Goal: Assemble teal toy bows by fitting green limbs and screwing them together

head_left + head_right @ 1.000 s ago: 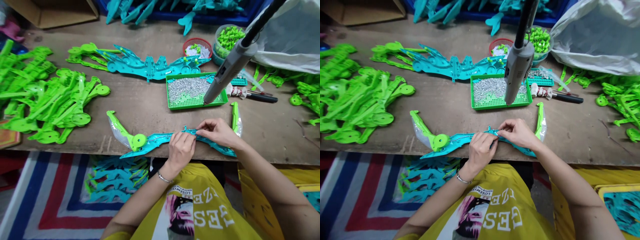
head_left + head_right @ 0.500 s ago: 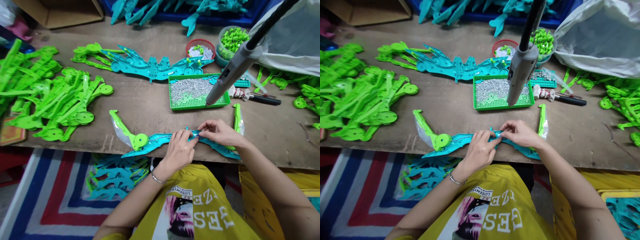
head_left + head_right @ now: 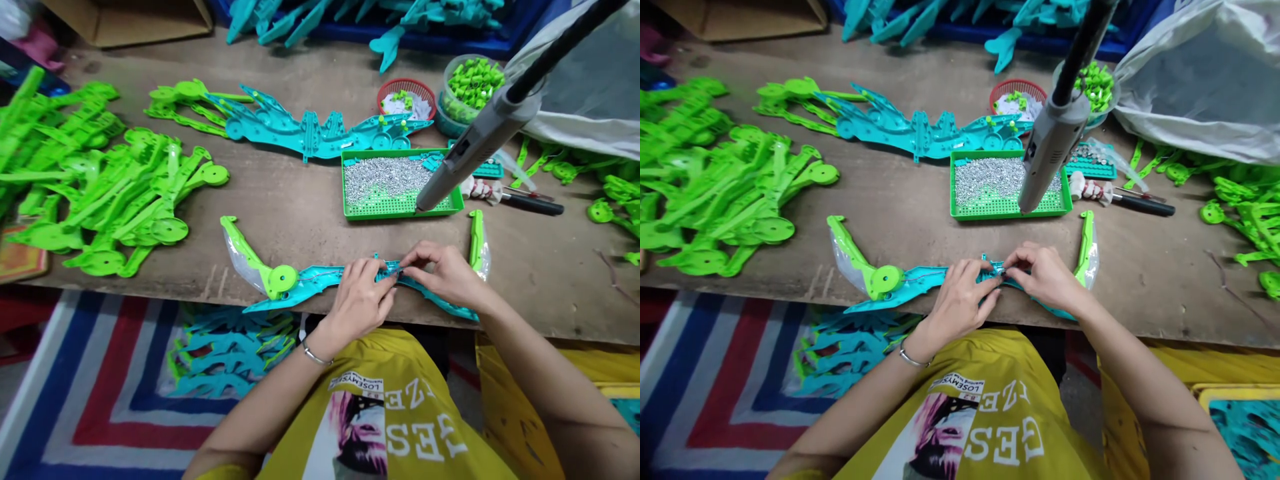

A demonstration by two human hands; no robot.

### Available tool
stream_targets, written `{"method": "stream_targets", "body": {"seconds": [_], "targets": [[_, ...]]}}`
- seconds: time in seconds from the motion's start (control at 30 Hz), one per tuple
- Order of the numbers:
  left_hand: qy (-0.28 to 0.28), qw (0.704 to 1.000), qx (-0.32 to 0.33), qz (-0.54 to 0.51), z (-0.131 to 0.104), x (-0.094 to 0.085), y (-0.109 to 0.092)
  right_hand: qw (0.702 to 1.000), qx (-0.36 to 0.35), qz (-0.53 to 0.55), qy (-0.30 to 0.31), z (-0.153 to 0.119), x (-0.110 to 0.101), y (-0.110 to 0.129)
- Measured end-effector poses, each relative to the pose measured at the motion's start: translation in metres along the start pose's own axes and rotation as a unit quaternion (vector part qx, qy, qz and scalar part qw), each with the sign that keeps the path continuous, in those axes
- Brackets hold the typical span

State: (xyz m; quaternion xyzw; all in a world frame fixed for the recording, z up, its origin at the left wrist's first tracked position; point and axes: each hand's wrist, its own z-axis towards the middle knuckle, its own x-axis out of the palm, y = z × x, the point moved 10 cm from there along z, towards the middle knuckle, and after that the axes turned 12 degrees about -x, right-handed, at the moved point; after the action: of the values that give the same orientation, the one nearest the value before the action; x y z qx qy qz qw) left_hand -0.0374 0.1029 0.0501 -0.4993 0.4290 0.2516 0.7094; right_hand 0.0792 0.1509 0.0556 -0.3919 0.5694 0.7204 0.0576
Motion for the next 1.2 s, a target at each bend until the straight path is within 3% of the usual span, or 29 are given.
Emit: {"method": "stream_targets", "body": {"seconds": [0.27,0.5,0.67,0.93,1.07,1.2], "targets": [[-0.038,0.998,-0.056,-0.01,0.01,-0.002,0.001,0.996,0.015,-0.086,-0.019,-0.012,-0.003,0.003],[-0.039,0.997,-0.061,-0.019,0.013,0.001,0.002,0.988,-0.061,-0.115,-0.077,-0.022,-0.01,0.014],[-0.031,0.998,-0.056,-0.014,0.012,0.001,0.001,0.98,-0.124,-0.121,-0.098,-0.031,-0.004,0.032],[-0.019,0.998,-0.057,-0.035,0.011,0.0,0.002,0.97,-0.088,-0.146,-0.173,-0.042,-0.001,0.027],[-0.042,0.998,-0.052,-0.01,0.011,-0.001,-0.001,0.963,-0.032,-0.146,-0.226,-0.049,-0.002,0.019],[-0.061,0.996,-0.059,0.008,0.012,-0.001,-0.002,0.964,-0.023,-0.114,-0.24,-0.05,0.003,0.016]]}}
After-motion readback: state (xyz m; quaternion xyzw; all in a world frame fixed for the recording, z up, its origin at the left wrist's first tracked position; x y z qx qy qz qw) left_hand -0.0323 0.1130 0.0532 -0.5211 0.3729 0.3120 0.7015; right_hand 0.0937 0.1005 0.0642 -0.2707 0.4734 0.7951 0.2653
